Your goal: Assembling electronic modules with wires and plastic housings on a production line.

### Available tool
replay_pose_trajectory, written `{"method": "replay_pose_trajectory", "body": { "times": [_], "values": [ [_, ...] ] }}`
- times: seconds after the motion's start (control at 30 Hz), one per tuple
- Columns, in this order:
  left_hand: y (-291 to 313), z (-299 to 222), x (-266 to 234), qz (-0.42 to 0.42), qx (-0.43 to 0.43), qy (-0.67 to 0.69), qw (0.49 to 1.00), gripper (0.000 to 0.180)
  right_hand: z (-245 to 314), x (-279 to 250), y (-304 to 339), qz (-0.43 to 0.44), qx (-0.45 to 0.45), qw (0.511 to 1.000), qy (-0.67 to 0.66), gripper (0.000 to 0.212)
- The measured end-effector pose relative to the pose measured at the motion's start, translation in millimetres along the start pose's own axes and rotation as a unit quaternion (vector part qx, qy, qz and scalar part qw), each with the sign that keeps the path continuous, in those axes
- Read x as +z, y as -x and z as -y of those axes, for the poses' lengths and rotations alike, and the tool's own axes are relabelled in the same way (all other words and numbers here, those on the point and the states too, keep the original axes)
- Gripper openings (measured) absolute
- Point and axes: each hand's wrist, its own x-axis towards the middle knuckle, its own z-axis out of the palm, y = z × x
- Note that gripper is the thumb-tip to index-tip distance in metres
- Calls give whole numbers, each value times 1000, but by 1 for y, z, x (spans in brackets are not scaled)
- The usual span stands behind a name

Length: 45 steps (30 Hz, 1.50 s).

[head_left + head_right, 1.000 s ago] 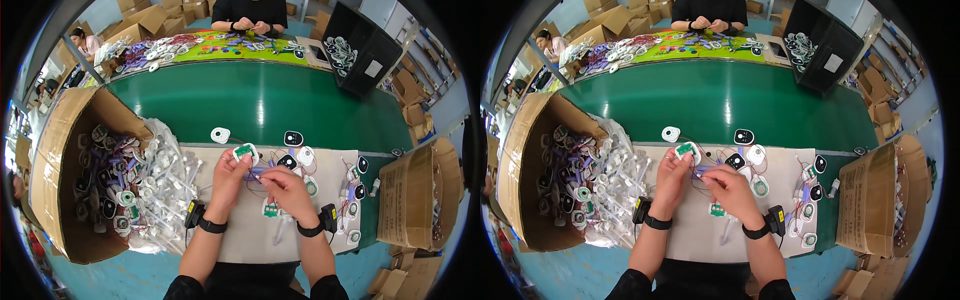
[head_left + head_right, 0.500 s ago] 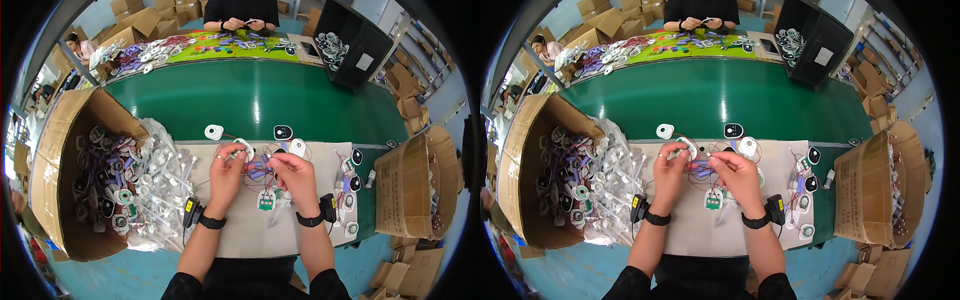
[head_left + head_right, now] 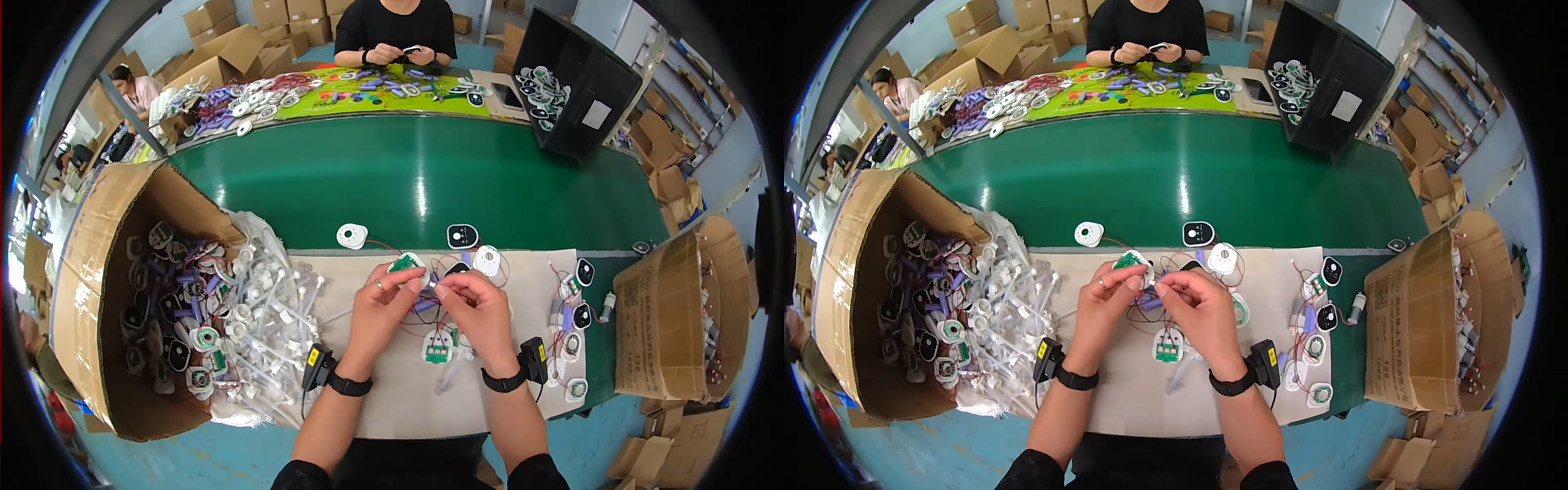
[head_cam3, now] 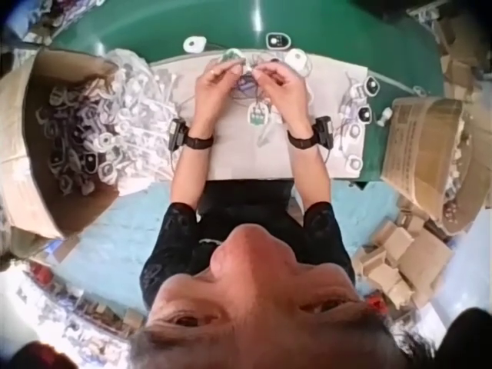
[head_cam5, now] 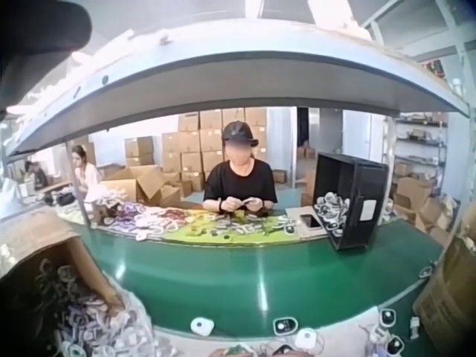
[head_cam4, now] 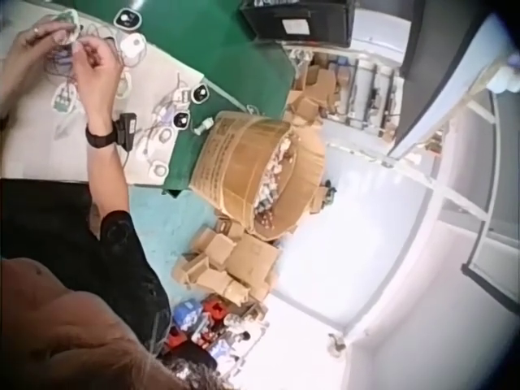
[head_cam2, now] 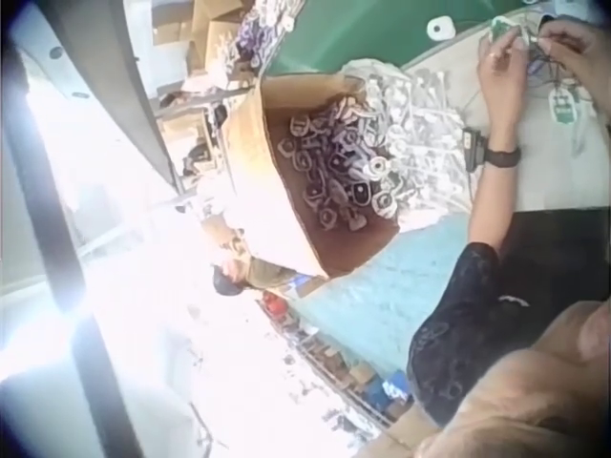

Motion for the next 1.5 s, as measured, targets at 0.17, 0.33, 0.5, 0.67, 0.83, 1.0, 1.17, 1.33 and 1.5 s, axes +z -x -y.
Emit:
{"method": "replay_pose_trajectory", "body": {
  "times": [0.17, 0.33, 0.5, 0.67, 0.83, 1.0, 1.17, 1.33, 1.5],
  "values": [
    [6, 3, 1, -11, 11, -15, 1000, 14, -3, 4, 3, 7, -4, 1000, 23, 8],
    [5, 7, 1, -17, 25, -59, 998, 9, -7, 2, 4, 0, 3, 1000, 31, 7],
    [1, 10, -4, 1, 7, 34, 999, 15, -2, 5, -6, -6, -54, 996, 72, 10],
    [-5, 2, 3, -22, -39, 21, 999, 22, -4, -2, -9, -24, -10, 997, 74, 11],
    [0, 0, 3, -25, -43, 72, 996, 44, -5, 1, -4, -28, -15, 997, 67, 10],
    [0, -4, 9, -27, -75, 127, 989, 52, -10, 4, -2, -34, -46, 995, 80, 11],
    [-1, 0, 9, -40, -119, 239, 963, 44, -11, 8, -3, -54, -98, 987, 114, 10],
    [-1, 5, 7, -21, -110, 212, 971, 38, -10, 10, -2, -62, -118, 979, 155, 12],
    [0, 6, 8, -19, -103, 217, 971, 37, -10, 11, -1, -67, -138, 972, 176, 12]
  ]
}}
